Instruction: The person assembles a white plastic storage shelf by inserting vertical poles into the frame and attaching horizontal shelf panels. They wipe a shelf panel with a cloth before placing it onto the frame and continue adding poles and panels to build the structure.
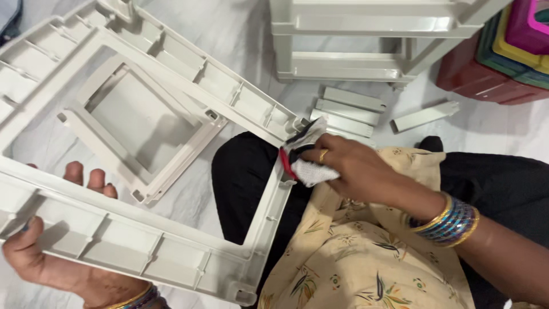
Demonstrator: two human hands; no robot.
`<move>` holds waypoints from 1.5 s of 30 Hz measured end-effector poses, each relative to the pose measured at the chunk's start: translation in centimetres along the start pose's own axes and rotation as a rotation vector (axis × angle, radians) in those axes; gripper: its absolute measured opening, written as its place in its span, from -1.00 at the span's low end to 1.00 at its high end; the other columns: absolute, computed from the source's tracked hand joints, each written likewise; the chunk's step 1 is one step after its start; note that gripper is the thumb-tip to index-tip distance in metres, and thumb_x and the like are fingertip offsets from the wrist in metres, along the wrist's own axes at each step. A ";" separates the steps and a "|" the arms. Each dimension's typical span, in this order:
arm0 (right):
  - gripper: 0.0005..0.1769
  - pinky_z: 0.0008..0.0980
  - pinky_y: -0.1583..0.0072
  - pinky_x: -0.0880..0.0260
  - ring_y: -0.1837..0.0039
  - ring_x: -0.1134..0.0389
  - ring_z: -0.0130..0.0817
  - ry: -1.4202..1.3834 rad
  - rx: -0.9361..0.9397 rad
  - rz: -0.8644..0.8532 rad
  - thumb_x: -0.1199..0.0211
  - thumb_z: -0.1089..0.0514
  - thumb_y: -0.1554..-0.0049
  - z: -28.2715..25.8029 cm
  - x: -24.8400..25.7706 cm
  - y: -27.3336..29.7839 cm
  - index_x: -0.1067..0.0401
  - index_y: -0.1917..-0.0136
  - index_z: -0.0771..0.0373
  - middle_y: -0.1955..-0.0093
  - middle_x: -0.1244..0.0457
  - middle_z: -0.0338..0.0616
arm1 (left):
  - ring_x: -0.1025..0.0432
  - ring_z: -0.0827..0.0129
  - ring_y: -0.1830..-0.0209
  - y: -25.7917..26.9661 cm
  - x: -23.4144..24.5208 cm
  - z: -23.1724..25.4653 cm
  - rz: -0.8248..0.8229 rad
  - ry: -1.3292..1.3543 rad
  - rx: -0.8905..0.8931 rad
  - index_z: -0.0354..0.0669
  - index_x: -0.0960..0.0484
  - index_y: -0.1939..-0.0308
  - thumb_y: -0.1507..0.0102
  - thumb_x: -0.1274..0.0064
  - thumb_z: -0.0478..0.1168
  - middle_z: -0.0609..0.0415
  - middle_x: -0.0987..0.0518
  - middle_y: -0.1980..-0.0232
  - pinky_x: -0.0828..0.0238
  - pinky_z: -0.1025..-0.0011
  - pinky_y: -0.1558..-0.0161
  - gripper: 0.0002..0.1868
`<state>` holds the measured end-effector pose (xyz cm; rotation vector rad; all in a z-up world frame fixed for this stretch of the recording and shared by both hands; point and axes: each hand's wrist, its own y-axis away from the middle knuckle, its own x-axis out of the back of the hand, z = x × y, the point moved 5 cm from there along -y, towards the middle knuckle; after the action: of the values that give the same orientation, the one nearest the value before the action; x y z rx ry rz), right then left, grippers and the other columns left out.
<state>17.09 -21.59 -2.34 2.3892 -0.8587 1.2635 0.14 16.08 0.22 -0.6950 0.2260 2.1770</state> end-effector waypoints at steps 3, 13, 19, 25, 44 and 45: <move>-0.29 -0.13 -0.04 -0.40 -0.07 -0.35 0.01 0.109 0.016 -0.068 -0.35 0.41 0.26 -1.1 -2.3 -1.1 -0.49 -0.21 0.15 -0.07 -0.28 -0.02 | -0.51 -0.20 -0.20 0.3 2.1 -1.3 0.113 0.140 0.017 -0.37 -0.23 -0.56 -0.30 0.04 -0.12 -0.39 -0.42 -0.29 -0.57 -0.03 -0.27 -0.23; -0.50 -0.07 -0.06 -0.40 -0.08 -0.40 -0.02 -0.068 -0.063 -0.501 -0.33 0.18 0.01 0.0 -5.1 -0.9 -0.42 -0.23 0.10 -0.05 -0.30 -0.08 | -0.48 -0.24 -0.15 0.7 2.4 -2.5 0.061 0.212 0.034 -0.40 -0.21 -0.59 -0.31 0.07 -0.17 -0.45 -0.44 -0.24 -0.53 -0.03 -0.21 -0.23; -0.28 -0.06 0.03 -0.42 0.12 -0.42 0.01 0.406 -0.164 -0.256 -0.27 0.22 0.00 0.6 -5.1 -1.0 -0.30 -0.45 0.13 0.04 -0.29 0.01 | -0.51 -0.24 -0.12 1.8 0.9 -3.2 0.034 0.184 0.046 -0.34 -0.24 -0.55 -0.27 0.07 -0.17 -0.49 -0.46 -0.24 -0.54 -0.09 -0.22 -0.25; -0.40 -0.07 -0.03 -0.43 0.01 -0.44 0.02 0.129 -0.318 -0.389 -0.31 0.13 -0.02 4.3 -6.0 -2.2 -0.39 -0.35 0.10 0.02 -0.37 0.05 | -0.48 -0.37 -0.16 3.0 0.7 -3.9 0.055 0.375 0.021 -0.50 -0.22 -0.48 -0.31 0.11 -0.24 -0.54 -0.43 -0.21 -0.50 -0.11 -0.31 -0.32; -0.15 -0.04 0.10 -0.41 0.09 -0.43 0.04 0.233 -0.114 -0.289 -0.41 0.13 0.10 -0.3 -5.3 -0.1 -0.29 -0.47 0.12 0.00 -0.36 0.00 | -0.51 -0.31 -0.10 2.5 0.4 -4.8 0.100 0.246 -0.052 -0.39 -0.23 -0.50 -0.32 0.09 -0.20 -0.52 -0.46 -0.18 -0.54 -0.05 -0.19 -0.33; -0.18 -0.03 0.10 -0.42 0.08 -0.43 0.05 0.267 -0.134 -0.270 -0.38 0.15 0.08 -0.5 -5.3 -0.4 -0.27 -0.46 0.16 -0.01 -0.35 0.01 | -0.52 -0.32 -0.11 2.8 0.4 -4.9 0.102 0.245 -0.058 -0.39 -0.22 -0.51 -0.32 0.09 -0.21 -0.52 -0.46 -0.19 -0.55 -0.05 -0.20 -0.32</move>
<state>14.70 -19.03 -6.44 2.0869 -0.5057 1.3288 -0.20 12.70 -4.31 -1.0040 0.3320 2.1992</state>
